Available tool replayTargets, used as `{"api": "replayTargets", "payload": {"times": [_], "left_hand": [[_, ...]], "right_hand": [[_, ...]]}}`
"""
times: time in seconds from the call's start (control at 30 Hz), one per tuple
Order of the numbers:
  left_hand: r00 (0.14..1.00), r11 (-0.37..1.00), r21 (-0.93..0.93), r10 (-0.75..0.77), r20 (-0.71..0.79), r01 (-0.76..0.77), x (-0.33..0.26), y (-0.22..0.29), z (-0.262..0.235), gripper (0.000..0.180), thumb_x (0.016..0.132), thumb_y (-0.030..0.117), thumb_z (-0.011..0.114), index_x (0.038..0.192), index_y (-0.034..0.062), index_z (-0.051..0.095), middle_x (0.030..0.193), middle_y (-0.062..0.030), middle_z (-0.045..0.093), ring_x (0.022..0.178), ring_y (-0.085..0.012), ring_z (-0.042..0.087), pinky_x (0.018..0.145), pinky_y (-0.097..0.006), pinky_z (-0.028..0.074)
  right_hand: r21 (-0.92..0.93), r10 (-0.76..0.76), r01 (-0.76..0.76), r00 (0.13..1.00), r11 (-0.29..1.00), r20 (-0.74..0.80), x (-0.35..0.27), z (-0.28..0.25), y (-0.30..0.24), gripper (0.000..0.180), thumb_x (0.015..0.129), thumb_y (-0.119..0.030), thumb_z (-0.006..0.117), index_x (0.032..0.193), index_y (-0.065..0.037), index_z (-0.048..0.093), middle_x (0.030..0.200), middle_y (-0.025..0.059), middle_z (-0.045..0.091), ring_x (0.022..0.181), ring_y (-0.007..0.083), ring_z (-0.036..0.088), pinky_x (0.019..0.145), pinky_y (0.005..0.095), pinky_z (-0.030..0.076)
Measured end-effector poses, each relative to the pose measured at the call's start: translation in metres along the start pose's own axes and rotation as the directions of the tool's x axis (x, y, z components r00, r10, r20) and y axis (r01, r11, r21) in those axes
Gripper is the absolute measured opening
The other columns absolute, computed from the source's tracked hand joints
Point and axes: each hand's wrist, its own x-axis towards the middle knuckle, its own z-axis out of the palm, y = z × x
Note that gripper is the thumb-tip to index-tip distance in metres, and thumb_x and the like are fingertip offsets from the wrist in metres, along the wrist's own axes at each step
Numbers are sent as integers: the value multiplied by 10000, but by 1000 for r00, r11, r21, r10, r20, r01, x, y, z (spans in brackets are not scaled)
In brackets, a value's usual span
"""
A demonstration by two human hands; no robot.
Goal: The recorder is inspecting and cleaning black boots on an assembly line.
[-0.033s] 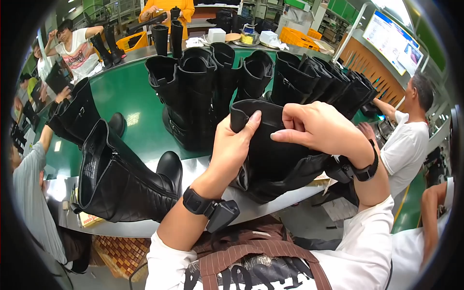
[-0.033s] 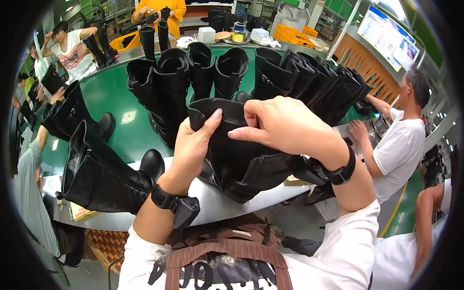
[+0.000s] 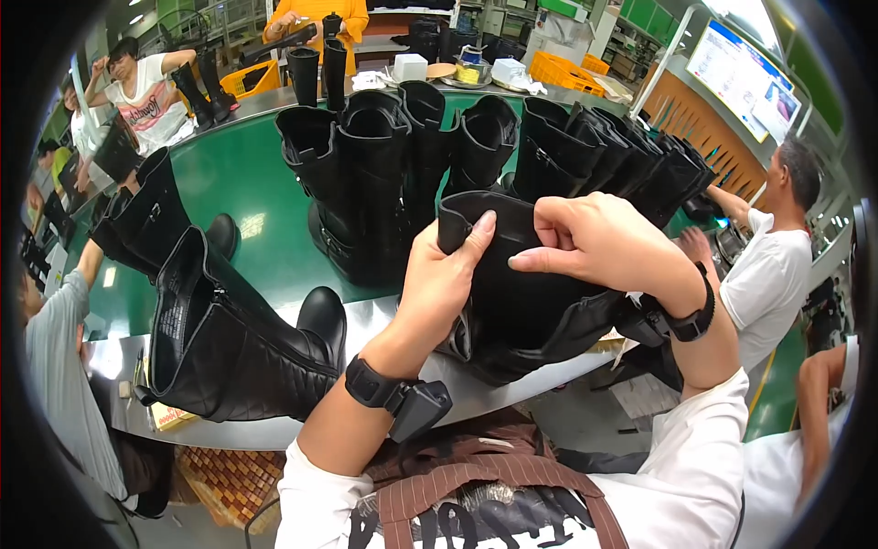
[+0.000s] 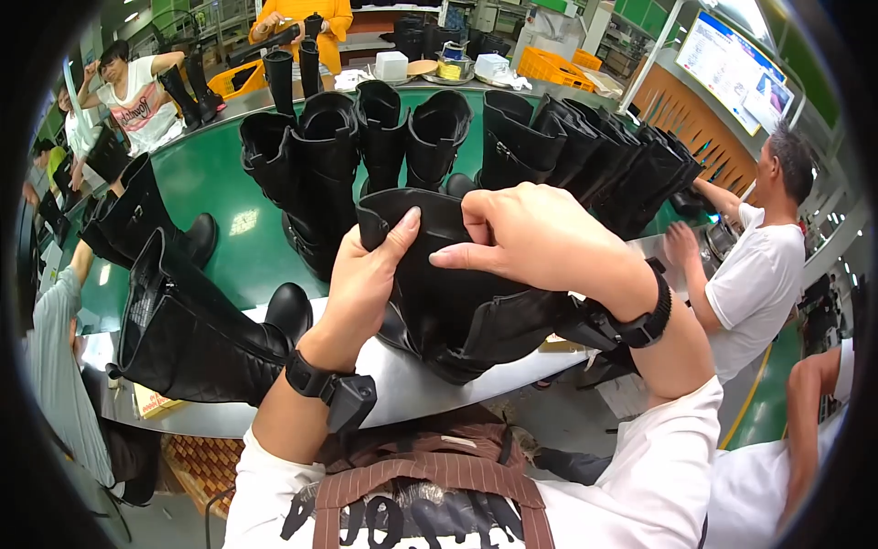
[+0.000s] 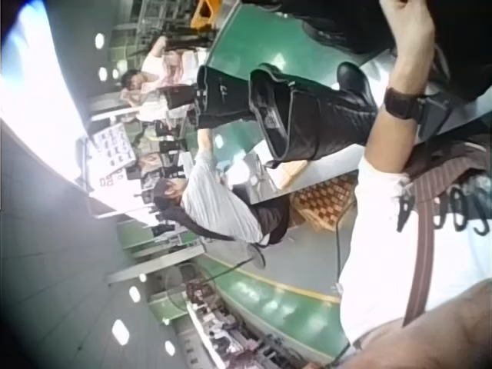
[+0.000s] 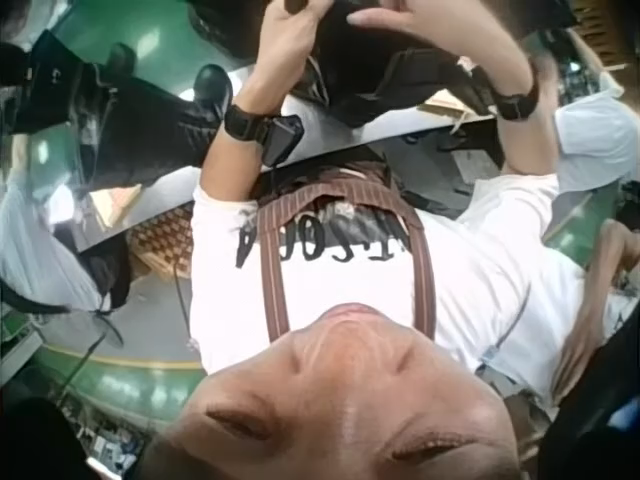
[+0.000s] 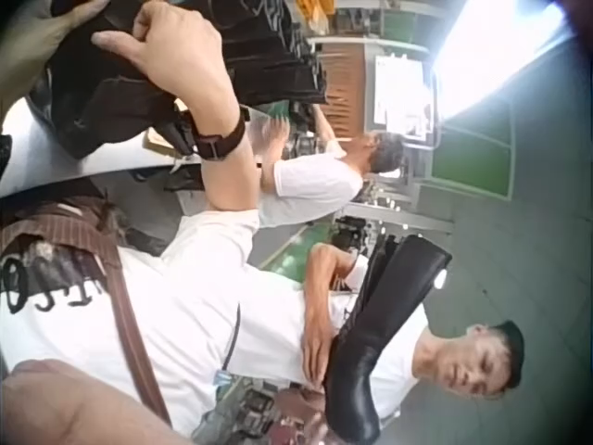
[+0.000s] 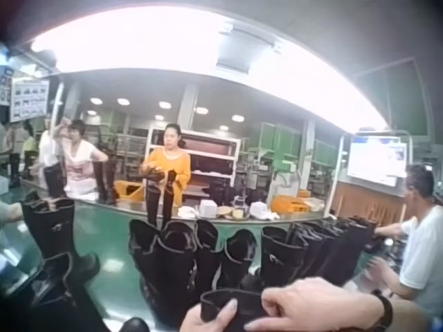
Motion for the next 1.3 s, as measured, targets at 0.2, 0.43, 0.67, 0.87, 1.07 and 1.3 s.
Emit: {"api": "replayTargets", "payload": {"times": [0.2,0.43,0.67,0.87,1.07,1.3], "left_hand": [[998,996,-68,-53,47,56,-7,0,-8,203,972,211,587,1012,24,654,906,-12,664,798,-65,593,705,-231,488],[998,998,-27,-64,2,64,-2,2,-7,200,945,210,628,1013,22,650,918,-12,666,813,-75,599,728,-237,495],[999,988,151,-28,-38,34,-3,7,-10,172,848,95,723,977,-6,672,898,-49,690,757,-114,646,706,-255,535],[982,990,124,-48,-180,71,2,3,-7,147,868,64,683,1005,15,663,970,-73,700,841,-166,683,773,-277,556],[983,990,121,-44,-176,66,2,1,-3,188,882,69,668,1056,12,623,1000,-85,693,878,-177,684,780,-280,565],[980,989,137,-21,-197,48,0,0,4,159,888,76,670,1033,15,644,992,-68,686,883,-149,657,818,-269,521]], "right_hand": [[109,-64,53,993,993,102,7,0,15,381,830,-342,741,759,-53,502,597,36,507,533,154,478,519,292,399],[294,6,-10,1000,956,15,5,2,14,390,810,-330,766,786,-56,490,623,-3,505,577,83,467,531,256,391],[231,-161,316,843,920,-514,6,1,45,167,800,-190,709,869,-60,631,707,83,633,622,187,615,591,311,488],[303,442,-322,659,897,-609,-95,53,167,137,809,-195,687,842,-61,677,711,90,674,655,201,656,604,321,503],[398,726,-607,560,687,-399,-135,186,251,187,778,-227,713,865,-62,728,769,110,707,733,252,693,677,354,535],[438,671,-583,739,684,-63,-116,205,260,373,728,-290,765,1030,-78,706,908,109,701,868,234,668,776,333,513]]}}
